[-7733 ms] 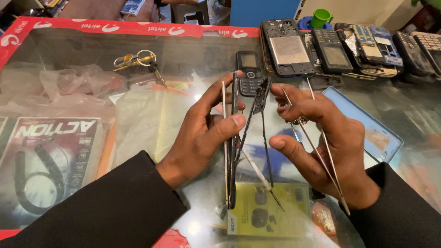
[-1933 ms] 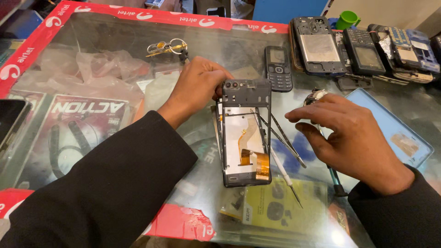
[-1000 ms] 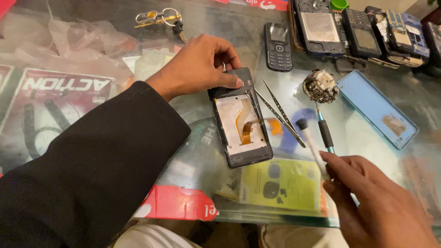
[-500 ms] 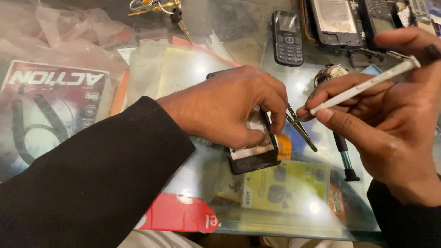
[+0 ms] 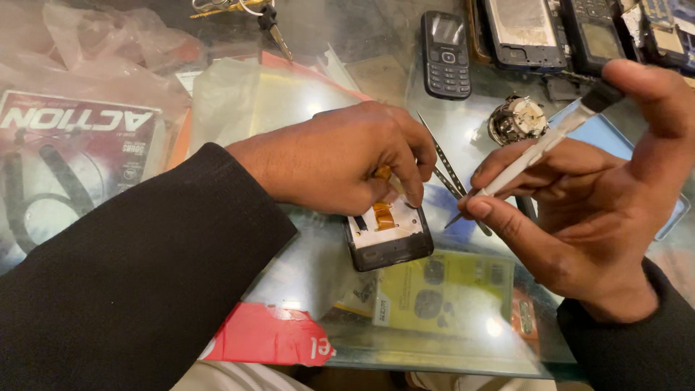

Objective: The person uses a screwdriver and tweezers to remove screws and separate the casing of a mobile phone. They carefully pry open the device, disconnect a ribbon cable, and remove the front frame, leaving the internal components exposed on the work surface.

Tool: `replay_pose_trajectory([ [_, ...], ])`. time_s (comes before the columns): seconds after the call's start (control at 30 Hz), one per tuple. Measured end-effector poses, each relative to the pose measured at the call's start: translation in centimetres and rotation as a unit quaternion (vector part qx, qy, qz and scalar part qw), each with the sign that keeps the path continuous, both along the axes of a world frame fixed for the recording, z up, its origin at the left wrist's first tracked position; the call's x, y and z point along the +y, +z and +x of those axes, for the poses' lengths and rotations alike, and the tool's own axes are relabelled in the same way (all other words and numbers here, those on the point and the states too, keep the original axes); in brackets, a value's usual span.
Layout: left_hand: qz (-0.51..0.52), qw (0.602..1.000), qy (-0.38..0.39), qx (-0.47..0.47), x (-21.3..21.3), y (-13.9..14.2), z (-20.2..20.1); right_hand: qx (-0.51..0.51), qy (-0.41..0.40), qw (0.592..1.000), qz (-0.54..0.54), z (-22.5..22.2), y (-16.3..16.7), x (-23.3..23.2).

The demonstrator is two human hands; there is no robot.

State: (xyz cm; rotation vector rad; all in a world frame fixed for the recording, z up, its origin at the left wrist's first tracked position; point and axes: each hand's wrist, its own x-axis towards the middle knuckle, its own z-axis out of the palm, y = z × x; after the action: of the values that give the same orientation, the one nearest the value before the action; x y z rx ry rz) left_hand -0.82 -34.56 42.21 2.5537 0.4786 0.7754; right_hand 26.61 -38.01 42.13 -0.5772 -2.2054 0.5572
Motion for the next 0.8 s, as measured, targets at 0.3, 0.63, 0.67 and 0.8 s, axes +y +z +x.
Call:
replay_pose_trajectory([
  [0.3,-0.062,0.994,0.032,0.084,-0.1,0.6,-0.8,0.034,0.038,0.998,-0.025,-1.4,-0.2,-0.4],
  [0.63,-0.06,0.995,0.029,0.075,-0.6,1.3,-1.8,0.037,0.045,0.998,-0.007,-1.9,0.3,-1.4],
  [0.67,-0.048,0.996,0.023,0.071,-0.5,1.5,-2.1,0.034,0.045,0.998,0.003,-2.0,0.4,-1.4],
  [0.8,-0.074,0.993,0.034,0.083,0.0,2.1,-2.7,0.023,0.042,0.998,0.03,-2.6,0.7,-1.3],
])
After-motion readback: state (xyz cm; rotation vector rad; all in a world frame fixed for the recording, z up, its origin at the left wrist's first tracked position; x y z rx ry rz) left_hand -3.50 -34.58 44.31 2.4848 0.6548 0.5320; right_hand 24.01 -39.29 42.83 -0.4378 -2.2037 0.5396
